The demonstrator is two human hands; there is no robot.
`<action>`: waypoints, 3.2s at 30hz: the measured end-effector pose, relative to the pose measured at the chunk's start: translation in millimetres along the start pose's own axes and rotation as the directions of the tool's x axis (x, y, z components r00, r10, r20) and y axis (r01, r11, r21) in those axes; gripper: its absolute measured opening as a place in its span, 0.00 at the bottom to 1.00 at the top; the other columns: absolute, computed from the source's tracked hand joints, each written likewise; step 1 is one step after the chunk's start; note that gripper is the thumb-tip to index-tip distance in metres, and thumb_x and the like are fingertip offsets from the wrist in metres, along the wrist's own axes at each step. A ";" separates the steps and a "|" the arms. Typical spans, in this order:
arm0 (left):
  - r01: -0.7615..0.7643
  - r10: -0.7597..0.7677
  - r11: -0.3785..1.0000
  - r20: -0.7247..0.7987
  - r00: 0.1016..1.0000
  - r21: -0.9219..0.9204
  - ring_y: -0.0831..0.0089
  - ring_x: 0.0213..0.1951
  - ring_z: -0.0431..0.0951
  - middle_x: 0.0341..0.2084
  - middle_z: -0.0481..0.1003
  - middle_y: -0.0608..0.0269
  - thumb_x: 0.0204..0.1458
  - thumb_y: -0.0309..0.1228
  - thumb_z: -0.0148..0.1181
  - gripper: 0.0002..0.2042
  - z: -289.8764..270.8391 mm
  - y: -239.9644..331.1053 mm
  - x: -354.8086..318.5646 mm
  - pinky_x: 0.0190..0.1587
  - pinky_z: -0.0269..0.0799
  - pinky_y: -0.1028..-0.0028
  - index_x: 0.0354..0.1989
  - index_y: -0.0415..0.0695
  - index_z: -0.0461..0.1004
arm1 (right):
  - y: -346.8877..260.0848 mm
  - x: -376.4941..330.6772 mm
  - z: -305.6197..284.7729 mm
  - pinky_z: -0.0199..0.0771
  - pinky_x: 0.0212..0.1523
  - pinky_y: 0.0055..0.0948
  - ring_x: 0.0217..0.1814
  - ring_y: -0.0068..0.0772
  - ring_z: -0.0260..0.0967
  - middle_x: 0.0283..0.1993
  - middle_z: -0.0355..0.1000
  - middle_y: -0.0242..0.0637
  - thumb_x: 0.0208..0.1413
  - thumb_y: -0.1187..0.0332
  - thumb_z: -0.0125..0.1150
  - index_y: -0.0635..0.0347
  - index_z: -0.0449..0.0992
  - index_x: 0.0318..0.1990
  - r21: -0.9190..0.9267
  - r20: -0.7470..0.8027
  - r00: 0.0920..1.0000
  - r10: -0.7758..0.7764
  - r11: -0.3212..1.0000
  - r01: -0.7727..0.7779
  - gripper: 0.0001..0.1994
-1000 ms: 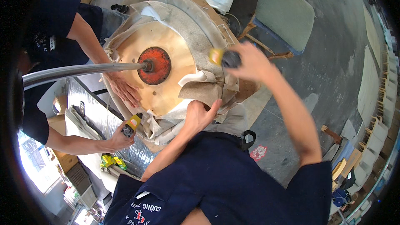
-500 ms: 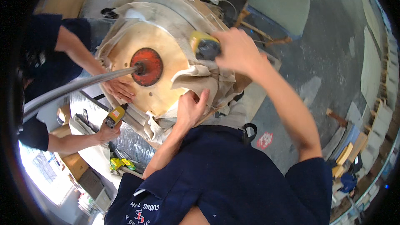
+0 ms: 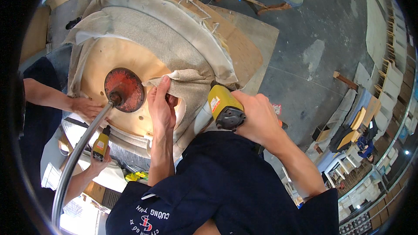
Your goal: The person works with a coworker to upholster chair seats. They position fabric over a foam-covered seat base, pull it taut, and use a staple gun to secure the fabric to the underside. The person repeatedly flips the seat, adjusts the fabric, and staples edges while the coworker assists with positioning and stapling.
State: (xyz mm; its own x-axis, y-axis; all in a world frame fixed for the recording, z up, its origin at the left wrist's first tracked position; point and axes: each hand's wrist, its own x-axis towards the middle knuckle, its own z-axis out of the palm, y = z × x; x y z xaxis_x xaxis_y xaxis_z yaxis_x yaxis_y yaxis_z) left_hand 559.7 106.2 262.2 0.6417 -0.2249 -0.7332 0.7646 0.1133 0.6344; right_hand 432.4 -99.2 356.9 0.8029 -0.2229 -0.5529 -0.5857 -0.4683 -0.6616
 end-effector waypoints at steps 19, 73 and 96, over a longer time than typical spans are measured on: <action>-0.372 0.095 0.522 0.381 0.920 0.768 0.69 0.18 0.64 0.13 0.62 0.48 0.62 0.41 0.64 0.25 66.5 57.1 73.2 0.24 0.60 0.61 0.21 0.31 0.70 | -16.1 17.8 47.3 0.77 0.41 0.43 0.39 0.60 0.79 0.33 0.80 0.50 0.46 0.73 0.72 0.64 0.79 0.41 0.126 -0.117 0.975 0.187 0.977 -0.172 0.13; -0.806 0.181 -0.160 0.820 0.543 0.570 0.58 0.35 0.74 0.20 0.74 0.58 0.47 0.39 0.77 0.16 27.8 91.4 106.4 0.40 0.72 0.62 0.23 0.39 0.80 | -51.6 61.3 45.8 0.81 0.41 0.49 0.36 0.64 0.79 0.29 0.78 0.61 0.46 0.64 0.68 0.71 0.82 0.34 -0.058 0.058 0.998 0.007 0.998 -0.003 0.15; -0.785 0.441 -0.177 0.761 0.476 0.593 0.54 0.79 0.54 0.78 0.56 0.48 0.60 0.44 0.60 0.41 -22.1 -81.2 -54.7 0.80 0.45 0.57 0.78 0.38 0.53 | -12.0 43.2 23.5 0.72 0.20 0.36 0.15 0.35 0.73 0.19 0.75 0.43 0.53 0.60 0.66 0.72 0.79 0.29 -0.014 0.037 0.996 0.083 0.996 -0.083 0.18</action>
State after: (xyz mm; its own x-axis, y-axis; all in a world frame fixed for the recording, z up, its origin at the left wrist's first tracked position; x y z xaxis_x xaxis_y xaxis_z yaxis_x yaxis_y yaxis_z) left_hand 463.8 130.7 245.4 0.5974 -0.7933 0.1176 -0.6745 -0.4177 0.6087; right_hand 471.5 -83.1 329.1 0.7467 -0.2294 -0.6244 -0.6484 -0.4606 -0.6062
